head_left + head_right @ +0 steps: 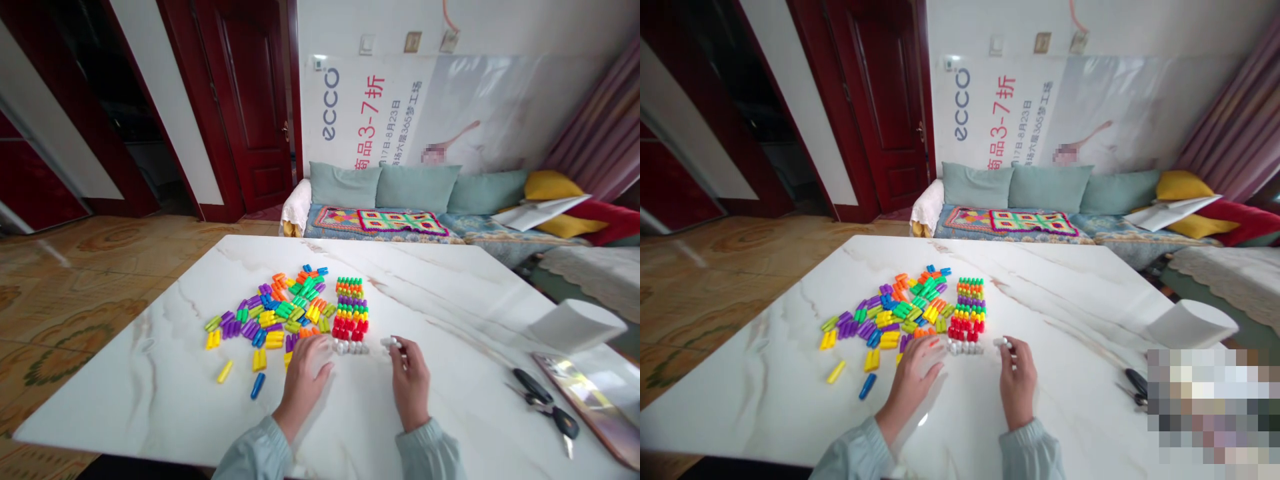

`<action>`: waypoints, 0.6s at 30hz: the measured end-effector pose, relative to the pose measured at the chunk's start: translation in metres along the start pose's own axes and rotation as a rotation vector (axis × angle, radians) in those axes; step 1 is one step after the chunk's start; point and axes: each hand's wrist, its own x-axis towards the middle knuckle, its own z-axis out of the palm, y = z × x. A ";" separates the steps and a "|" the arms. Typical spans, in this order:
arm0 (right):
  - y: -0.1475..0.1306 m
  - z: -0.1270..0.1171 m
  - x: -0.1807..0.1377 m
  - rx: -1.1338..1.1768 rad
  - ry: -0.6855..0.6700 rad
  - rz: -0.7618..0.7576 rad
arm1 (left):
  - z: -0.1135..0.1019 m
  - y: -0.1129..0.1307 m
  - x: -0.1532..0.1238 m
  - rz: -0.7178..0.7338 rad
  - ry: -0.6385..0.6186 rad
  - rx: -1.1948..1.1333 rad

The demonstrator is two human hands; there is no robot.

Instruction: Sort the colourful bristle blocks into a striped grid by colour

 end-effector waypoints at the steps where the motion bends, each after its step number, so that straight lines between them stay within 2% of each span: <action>1: 0.006 0.000 0.003 -0.029 -0.051 0.009 | 0.005 0.000 0.005 0.016 -0.024 0.017; 6: 0.011 0.003 0.006 -0.159 -0.288 -0.066 | 0.025 0.001 0.018 0.046 -0.113 0.082; 11: 0.004 0.006 0.002 -0.238 -0.356 -0.137 | 0.026 -0.001 0.018 0.076 -0.128 0.077; 18: -0.006 0.017 0.005 -0.210 -0.487 -0.189 | 0.023 -0.002 0.018 0.079 -0.120 0.047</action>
